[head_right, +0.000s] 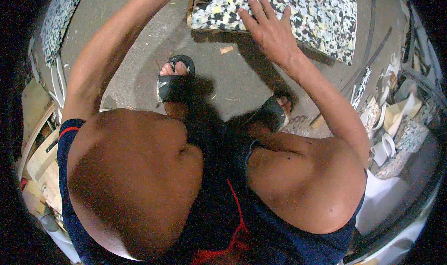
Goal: The person uses a chisel to trim and smooth the edges of a speckled composite board. They repeatedly reposition the board, scrape along the edges, and remove small debris from the surface and floor.
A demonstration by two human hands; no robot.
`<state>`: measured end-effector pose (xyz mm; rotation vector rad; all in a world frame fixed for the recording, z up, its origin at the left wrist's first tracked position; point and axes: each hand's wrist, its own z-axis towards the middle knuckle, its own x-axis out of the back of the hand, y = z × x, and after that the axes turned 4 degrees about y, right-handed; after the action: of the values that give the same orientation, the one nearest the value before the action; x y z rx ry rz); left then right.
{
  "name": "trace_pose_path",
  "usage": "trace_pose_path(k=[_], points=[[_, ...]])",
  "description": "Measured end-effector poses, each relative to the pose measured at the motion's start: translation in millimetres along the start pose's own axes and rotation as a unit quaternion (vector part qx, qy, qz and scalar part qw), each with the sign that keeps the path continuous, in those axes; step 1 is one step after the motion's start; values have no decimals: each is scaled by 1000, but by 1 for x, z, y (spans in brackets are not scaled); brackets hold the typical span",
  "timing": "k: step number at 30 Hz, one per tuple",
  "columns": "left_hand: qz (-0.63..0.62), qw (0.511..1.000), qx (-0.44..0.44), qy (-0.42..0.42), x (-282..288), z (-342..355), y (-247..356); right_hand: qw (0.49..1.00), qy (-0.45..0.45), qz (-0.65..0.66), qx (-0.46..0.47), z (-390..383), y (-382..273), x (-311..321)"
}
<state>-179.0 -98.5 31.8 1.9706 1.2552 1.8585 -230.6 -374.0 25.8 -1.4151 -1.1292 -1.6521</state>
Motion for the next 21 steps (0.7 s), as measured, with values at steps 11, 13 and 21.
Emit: trace_pose_path(k=[11, 13, 21], points=[[72, 920, -384, 10, 39, -124, -49, 997, 21, 50, 51, 9, -3, 1], [120, 900, -418, -34, 37, -138, -60, 990, 54, 116, 51, 12, 3, 1], [237, 849, -467, -68, 10, -130, -80, 988, 84, 100, 79, 13, 17, 6]])
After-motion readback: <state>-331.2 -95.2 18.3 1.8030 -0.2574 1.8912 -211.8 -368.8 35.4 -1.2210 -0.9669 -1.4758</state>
